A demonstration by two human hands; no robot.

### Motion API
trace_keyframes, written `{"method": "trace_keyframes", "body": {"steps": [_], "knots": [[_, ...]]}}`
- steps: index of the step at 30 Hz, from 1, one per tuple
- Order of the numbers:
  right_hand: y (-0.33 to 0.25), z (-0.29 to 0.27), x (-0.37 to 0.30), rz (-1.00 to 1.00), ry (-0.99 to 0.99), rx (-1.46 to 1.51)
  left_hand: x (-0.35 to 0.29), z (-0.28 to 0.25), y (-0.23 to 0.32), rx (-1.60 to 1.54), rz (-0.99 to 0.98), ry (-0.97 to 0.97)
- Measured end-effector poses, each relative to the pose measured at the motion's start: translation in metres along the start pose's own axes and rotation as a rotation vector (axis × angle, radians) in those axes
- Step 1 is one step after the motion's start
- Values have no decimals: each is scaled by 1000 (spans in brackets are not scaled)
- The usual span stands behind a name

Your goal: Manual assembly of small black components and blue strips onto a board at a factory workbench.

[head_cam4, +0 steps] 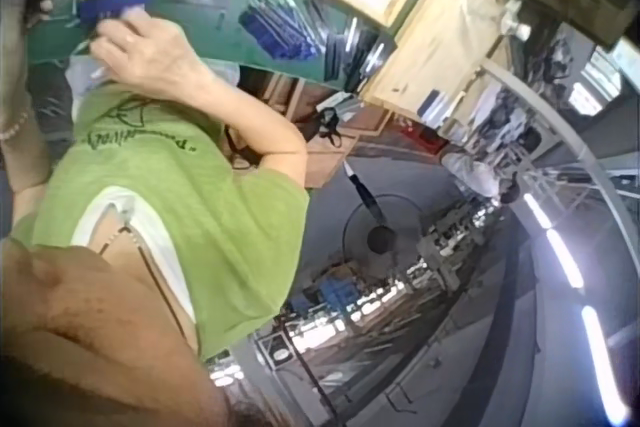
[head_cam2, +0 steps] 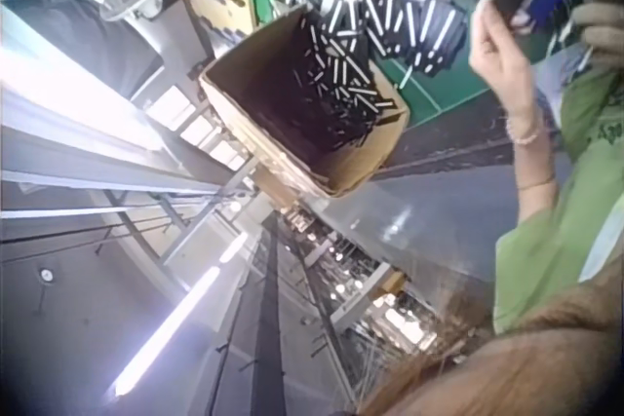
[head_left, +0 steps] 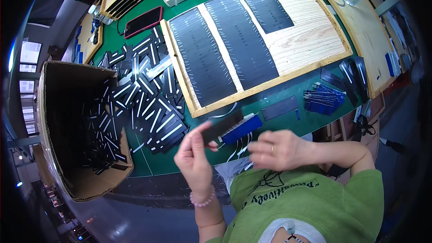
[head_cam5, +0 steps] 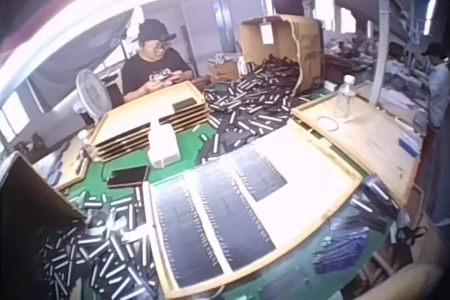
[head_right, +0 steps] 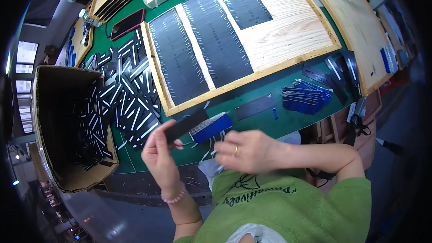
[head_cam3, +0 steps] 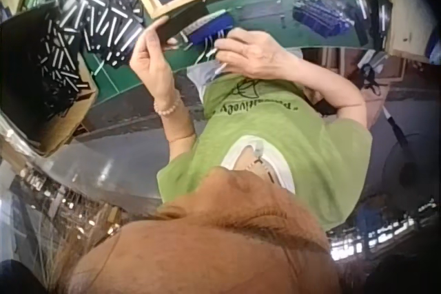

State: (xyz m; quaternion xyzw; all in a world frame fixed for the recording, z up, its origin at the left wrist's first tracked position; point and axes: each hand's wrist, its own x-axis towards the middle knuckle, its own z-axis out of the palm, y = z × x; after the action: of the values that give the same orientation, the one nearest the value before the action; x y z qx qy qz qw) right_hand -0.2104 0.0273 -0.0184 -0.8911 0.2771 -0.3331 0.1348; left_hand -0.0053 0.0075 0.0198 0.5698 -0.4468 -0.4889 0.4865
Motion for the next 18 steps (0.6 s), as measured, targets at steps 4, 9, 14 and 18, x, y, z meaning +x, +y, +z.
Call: {"method": "trace_keyframes", "body": {"steps": [4, 9, 14, 18], "knots": [[27, 2, 5, 255, 90, 85, 4, -6, -1, -94, 20, 36], [38, 11, 4, 202, 111, 49, 4, -10, -8, -51, 30, 114], [36, -2, 6, -188, 157, -157, 3, -16, -15, -79, 36, 169], [28, -15, 17, -233, 356, -88, 3, -14, -11, -173, -82, -3]]}}
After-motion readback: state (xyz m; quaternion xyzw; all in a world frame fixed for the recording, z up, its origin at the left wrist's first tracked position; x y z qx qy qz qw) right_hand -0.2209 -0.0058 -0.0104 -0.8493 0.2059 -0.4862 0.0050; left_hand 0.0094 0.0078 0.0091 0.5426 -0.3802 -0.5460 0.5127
